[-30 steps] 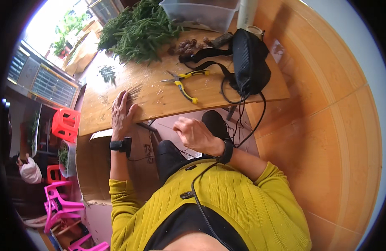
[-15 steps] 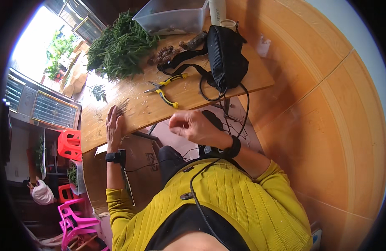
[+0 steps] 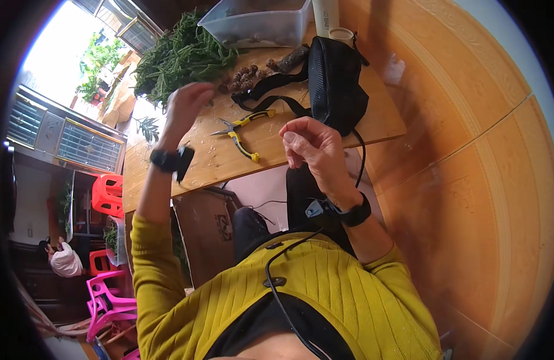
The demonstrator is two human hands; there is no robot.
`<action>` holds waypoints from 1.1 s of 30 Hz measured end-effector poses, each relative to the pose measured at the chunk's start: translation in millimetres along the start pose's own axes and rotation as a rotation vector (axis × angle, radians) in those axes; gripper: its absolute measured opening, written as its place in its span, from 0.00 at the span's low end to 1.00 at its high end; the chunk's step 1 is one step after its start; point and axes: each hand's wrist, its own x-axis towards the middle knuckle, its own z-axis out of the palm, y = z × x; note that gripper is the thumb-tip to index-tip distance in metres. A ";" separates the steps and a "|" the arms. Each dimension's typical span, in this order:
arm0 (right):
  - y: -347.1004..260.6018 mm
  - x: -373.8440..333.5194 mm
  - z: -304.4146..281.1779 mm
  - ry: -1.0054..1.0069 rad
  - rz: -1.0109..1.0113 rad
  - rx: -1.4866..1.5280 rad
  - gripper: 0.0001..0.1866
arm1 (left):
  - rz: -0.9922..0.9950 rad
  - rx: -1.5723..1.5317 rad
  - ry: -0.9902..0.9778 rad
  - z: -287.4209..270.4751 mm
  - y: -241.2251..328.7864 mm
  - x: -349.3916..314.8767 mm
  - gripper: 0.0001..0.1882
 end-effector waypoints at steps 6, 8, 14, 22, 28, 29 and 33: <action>-7.7 1.9 -7.6 0.013 0.008 -0.077 0.04 | 0.244 0.255 -0.098 70.1 -34.1 76.2 0.11; -8.1 -3.4 -12.5 0.006 0.027 -0.098 0.04 | 0.226 0.266 -0.201 82.8 -31.2 79.9 0.12; -10.3 -8.7 -8.5 -0.013 0.055 -0.174 0.03 | 0.064 0.116 -0.196 67.0 -15.2 63.6 0.12; -20.4 -32.4 31.7 -0.174 0.204 -0.438 0.03 | -0.312 -1.324 0.032 43.1 60.8 -138.3 0.15; 8.6 -41.2 75.7 -0.400 0.000 -0.835 0.01 | -0.353 -1.646 0.295 61.7 57.7 -211.9 0.15; 14.2 -44.4 81.4 -0.410 0.010 -0.841 0.01 | -0.359 -1.654 0.308 59.9 55.7 -218.1 0.15; 33.3 -56.6 96.1 -0.451 0.030 -0.903 0.01 | -0.409 -1.636 0.391 55.7 49.8 -235.4 0.14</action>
